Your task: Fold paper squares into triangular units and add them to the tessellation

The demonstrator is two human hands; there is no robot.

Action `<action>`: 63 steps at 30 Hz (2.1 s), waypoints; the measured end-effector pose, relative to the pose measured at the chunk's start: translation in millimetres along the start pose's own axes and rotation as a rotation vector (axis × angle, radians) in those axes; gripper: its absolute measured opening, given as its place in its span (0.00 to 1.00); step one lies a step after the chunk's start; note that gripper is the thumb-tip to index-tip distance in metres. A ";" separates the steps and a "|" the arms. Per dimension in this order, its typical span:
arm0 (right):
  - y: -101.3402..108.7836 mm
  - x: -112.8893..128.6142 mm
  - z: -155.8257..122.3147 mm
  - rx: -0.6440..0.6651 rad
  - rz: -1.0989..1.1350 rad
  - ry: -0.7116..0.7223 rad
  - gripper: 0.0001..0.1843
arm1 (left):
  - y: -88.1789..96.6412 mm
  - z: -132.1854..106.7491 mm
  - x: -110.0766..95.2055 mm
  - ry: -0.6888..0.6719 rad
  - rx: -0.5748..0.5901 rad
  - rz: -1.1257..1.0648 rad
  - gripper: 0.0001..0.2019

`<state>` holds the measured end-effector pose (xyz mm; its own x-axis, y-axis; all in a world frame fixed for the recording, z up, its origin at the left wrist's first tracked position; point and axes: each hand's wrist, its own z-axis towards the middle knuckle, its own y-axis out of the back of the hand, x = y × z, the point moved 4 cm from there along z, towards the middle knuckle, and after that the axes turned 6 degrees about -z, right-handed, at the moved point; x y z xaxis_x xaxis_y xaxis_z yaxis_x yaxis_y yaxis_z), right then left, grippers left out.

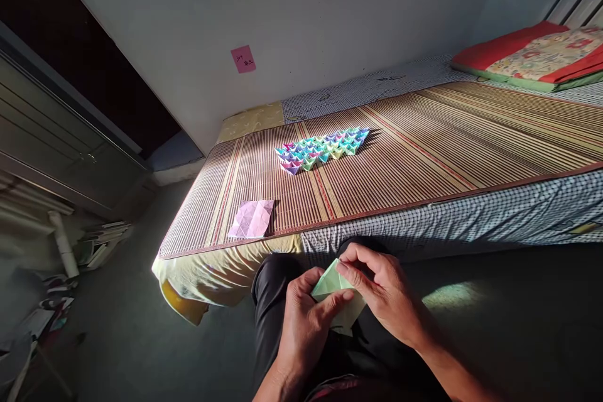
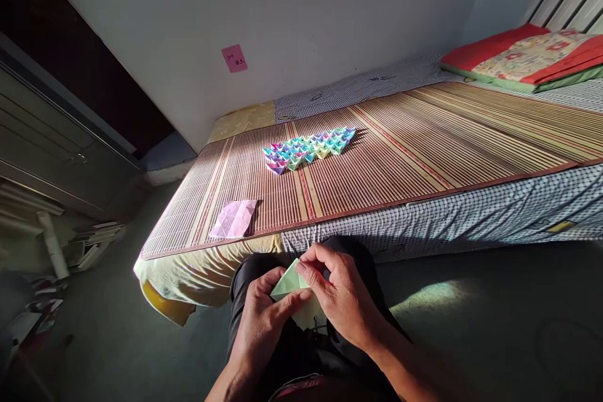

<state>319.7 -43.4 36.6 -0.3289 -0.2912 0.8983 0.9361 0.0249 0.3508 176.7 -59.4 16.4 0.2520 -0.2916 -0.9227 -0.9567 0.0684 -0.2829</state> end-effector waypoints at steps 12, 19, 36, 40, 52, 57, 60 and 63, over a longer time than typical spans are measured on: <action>-5.2 -3.3 1.2 0.078 0.000 -0.019 0.14 | 8.7 -0.7 10.3 0.053 -0.029 -0.017 0.16; -8.7 -7.2 1.3 0.187 0.007 -0.086 0.16 | 9.7 3.0 13.2 0.063 0.013 -0.199 0.10; -6.9 -16.1 -3.1 0.254 0.058 -0.163 0.22 | 19.4 5.3 20.2 0.045 -0.038 -0.231 0.10; 4.2 -20.9 0.5 0.257 0.071 -0.184 0.21 | 22.1 6.5 19.6 0.033 -0.029 -0.185 0.12; -16.8 -8.1 1.4 0.168 0.038 -0.080 0.15 | 16.0 1.5 12.6 -0.005 -0.057 0.021 0.19; -14.5 -10.9 0.3 0.191 0.013 -0.095 0.19 | 17.2 -1.7 10.9 -0.066 -0.023 0.126 0.19; -10.0 -12.7 1.2 0.204 -0.009 -0.087 0.19 | 17.8 -3.9 11.4 -0.075 0.035 0.173 0.20; -3.0 -14.4 2.7 0.200 -0.029 -0.086 0.19 | 23.7 -5.2 13.9 -0.085 0.065 0.226 0.22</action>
<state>321.4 -36.7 23.3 -0.3730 -0.2125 0.9032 0.8854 0.2096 0.4150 156.8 -66.8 -1.8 0.0470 -0.1805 -0.9825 -0.9796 0.1843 -0.0807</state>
